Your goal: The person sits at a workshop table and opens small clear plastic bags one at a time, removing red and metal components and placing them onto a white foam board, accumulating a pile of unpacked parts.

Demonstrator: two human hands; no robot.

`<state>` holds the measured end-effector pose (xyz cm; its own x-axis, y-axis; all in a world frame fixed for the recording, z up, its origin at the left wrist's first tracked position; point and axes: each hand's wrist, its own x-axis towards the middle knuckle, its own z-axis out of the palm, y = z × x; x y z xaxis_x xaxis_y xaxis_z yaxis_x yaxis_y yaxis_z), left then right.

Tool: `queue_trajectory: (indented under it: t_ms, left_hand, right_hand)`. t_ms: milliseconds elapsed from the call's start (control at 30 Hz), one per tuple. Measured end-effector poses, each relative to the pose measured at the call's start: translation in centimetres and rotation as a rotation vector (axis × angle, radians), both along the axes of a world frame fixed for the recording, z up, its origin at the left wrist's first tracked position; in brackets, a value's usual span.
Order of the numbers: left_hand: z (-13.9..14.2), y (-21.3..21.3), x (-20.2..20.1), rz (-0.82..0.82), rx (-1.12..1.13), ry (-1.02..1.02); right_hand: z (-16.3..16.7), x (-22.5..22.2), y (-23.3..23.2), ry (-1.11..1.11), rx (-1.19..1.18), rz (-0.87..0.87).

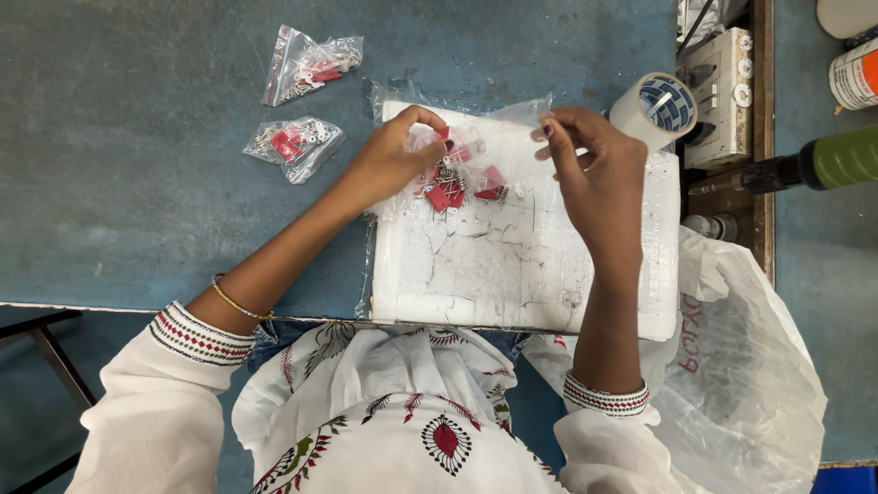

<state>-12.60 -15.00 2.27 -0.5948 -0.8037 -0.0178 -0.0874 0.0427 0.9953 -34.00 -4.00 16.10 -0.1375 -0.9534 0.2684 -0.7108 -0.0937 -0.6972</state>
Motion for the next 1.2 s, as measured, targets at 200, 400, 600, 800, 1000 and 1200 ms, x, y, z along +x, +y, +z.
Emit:
queue_trajectory:
  t_ms: [200, 400, 600, 800, 1000, 1200]
  left_hand:
    - [1.9, 0.2, 1.5, -0.008, 0.130, 0.238]
    - [4.3, 2.0, 2.8, 0.012, 0.358, 0.455]
    - [3.8, 0.6, 7.6, 0.326, 0.293, 0.589]
    - [3.1, -0.4, 14.3, 0.520, 0.318, 0.650]
    - [1.1, -0.5, 19.1, 0.510, 0.146, 0.683]
    - [1.4, 1.7, 19.9, 0.484, 0.293, 0.619]
  right_hand:
    - [0.7, 0.5, 0.1, -0.092, -0.159, 0.018]
    - [-2.8, 4.6, -0.7, -0.502, -0.184, 0.213]
    - [-4.9, 8.6, -1.9, -0.588, -0.025, 0.293]
    - [-6.2, 12.6, -2.9, -0.157, 0.101, 0.358]
    - [-9.1, 16.9, -4.5, 0.330, -0.089, 0.471]
    - [-10.9, 17.2, -5.2, 0.468, -0.030, 0.477]
